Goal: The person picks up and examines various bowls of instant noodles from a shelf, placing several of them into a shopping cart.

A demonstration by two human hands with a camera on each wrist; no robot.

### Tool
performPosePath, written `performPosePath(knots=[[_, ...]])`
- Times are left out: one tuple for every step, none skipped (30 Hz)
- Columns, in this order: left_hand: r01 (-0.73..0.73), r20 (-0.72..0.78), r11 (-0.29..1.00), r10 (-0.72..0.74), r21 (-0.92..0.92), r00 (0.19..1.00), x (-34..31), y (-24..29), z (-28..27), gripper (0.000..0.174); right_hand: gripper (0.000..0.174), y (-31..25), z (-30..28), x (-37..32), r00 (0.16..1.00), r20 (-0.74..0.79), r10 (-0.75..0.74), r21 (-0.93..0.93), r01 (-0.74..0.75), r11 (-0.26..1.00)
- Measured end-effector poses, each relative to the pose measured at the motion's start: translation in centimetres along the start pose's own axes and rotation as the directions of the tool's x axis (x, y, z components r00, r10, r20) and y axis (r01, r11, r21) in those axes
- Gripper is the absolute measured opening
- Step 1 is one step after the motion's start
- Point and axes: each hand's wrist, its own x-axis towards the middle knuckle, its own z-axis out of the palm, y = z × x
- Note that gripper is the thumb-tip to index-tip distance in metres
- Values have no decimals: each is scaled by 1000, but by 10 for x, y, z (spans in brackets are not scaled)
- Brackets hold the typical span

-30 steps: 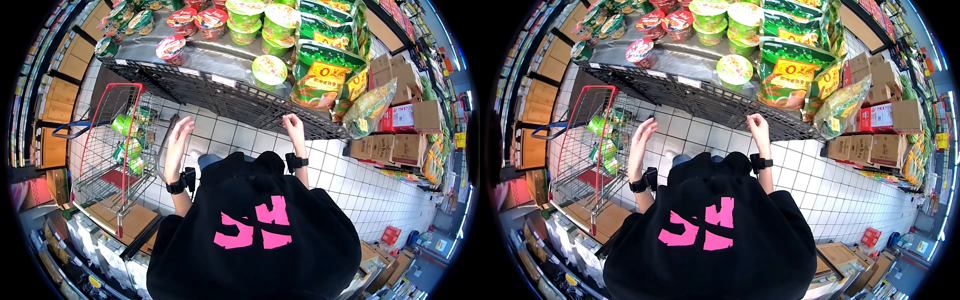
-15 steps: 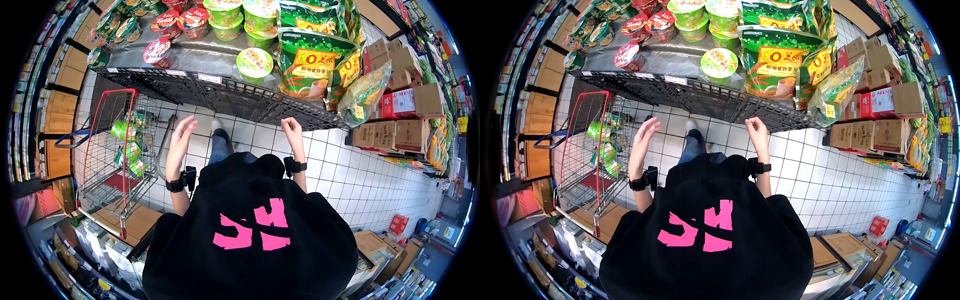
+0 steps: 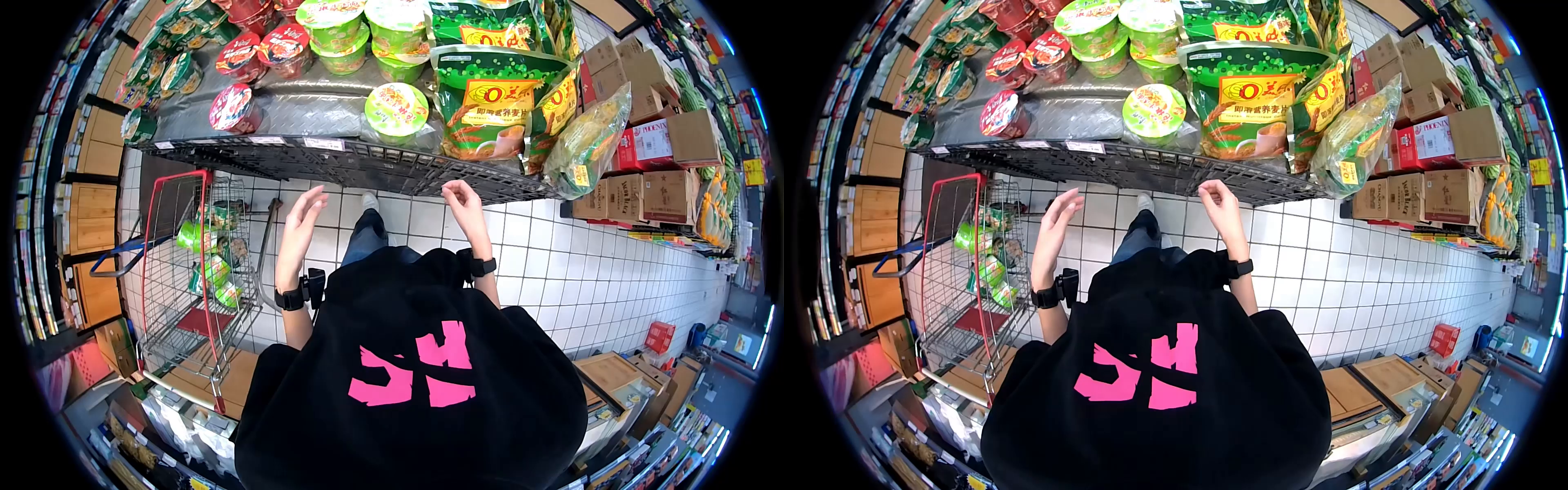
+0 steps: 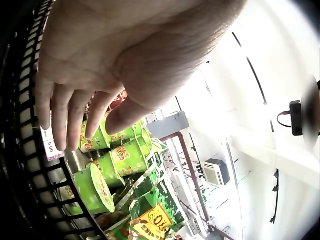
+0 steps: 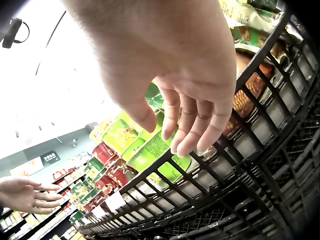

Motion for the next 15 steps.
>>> performPosePath(knots=[[-1,1,1000,1,-2,1000,6,2,2,34,12,-3,0,3,1000,10,-3,-11,3,1000],[-17,8,1000,17,-5,1000,14,3,2,34,12,-6,1,7,1000,7,-1,-24,1,1000],[-29,14,1000,29,-9,999,21,5,2,34,12,-10,1,12,1000,8,1,-26,0,1000],[-30,15,1000,30,-7,999,27,6,1,34,12,-13,4,16,1000,2,-31,-22,31,999],[-36,24,999,36,-1,999,34,5,1,34,11,-16,6,20,998,-4,-62,-18,62,998],[-43,38,999,42,7,998,41,5,0,34,13,-23,7,24,999,4,-49,-24,49,998],[-47,46,999,47,10,998,48,5,-2,34,13,-28,9,29,999,-5,-52,-22,52,998],[-54,49,998,53,17,997,55,6,-4,34,14,-34,13,33,997,-9,-70,-28,70,997],[-58,53,998,57,18,997,62,6,-4,34,16,-38,15,38,996,-12,-88,-40,87,995],[-64,54,998,64,13,997,70,7,-3,34,20,-39,17,44,997,7,-82,-28,82,996],[-74,63,997,73,13,995,78,8,-4,34,25,-39,21,49,998,8,-56,3,56,998],[-80,67,997,79,15,995,85,10,-6,34,30,-38,24,57,997,18,-69,-30,70,997],[-87,70,996,85,19,994,91,11,-8,34,35,-37,28,64,996,30,-83,-61,85,994],[-85,68,996,84,18,994,98,10,-10,34,35,-33,33,72,996,34,-87,-61,89,994],[-85,67,996,84,15,994,105,10,-12,34,44,-33,38,80,991,53,-122,-127,128,984]])
